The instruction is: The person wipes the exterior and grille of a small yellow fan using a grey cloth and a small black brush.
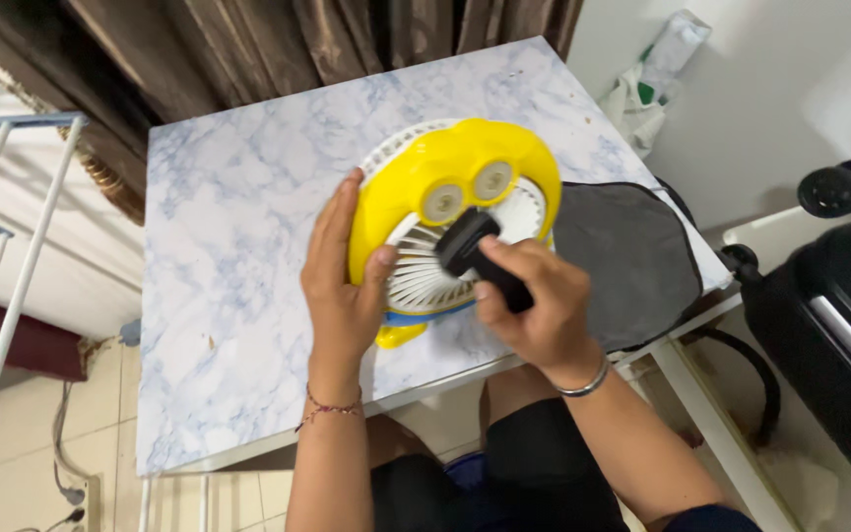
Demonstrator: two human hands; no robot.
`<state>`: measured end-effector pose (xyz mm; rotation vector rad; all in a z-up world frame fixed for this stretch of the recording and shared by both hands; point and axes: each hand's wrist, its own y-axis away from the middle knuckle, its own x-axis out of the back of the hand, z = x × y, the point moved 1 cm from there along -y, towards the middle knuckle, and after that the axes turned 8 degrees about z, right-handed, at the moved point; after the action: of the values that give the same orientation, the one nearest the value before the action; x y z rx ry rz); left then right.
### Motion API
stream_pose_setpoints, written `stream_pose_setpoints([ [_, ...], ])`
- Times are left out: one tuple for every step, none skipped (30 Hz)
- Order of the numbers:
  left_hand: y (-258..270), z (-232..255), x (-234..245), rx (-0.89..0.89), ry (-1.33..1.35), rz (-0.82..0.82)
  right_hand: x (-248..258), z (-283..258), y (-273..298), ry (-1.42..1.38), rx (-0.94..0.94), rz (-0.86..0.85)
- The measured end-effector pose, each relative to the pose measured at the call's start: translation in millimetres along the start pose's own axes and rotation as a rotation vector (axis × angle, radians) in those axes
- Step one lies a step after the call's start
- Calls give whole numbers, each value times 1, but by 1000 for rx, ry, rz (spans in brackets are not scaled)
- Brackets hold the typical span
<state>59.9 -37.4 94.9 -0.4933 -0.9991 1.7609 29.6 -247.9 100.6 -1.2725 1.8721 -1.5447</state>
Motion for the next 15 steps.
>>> stream_pose_setpoints([
  [4,-1,0,-3,0,-1,0,-3,-4,-5,8,21],
  [10,-2,3,-9,-11,22,1,-6,-9,-11,17,43],
  [16,-2,3,-16,-18,43,2,-9,-14,-11,26,65],
  [22,-3,4,-24,-24,65,0,-12,-19,-13,62,40],
  [30,-4,6,-7,-52,86,-6,-15,-22,-16,99,10],
  [38,-5,8,10,-80,106,-11,-20,-23,-19,136,-21],
  [45,-7,10,26,-113,126,-17,-25,-21,7,135,-68],
  [52,-9,10,71,-95,139,-23,-28,-18,33,136,-115],
  [58,-10,10,115,-76,146,-27,-32,-14,60,132,-160],
  [65,-11,11,159,-57,153,-27,-35,-8,69,137,-183],
  [68,-11,13,166,-51,138,-26,-37,-4,79,145,-203],
  [71,-12,15,173,-44,122,-24,-39,-2,88,154,-224],
  [75,-11,17,183,-40,114,-19,-39,-1,69,159,-207],
  [77,-11,17,183,-8,110,-13,-39,-2,49,163,-190],
  [77,-12,17,181,25,99,-10,-40,-2,32,163,-170],
])
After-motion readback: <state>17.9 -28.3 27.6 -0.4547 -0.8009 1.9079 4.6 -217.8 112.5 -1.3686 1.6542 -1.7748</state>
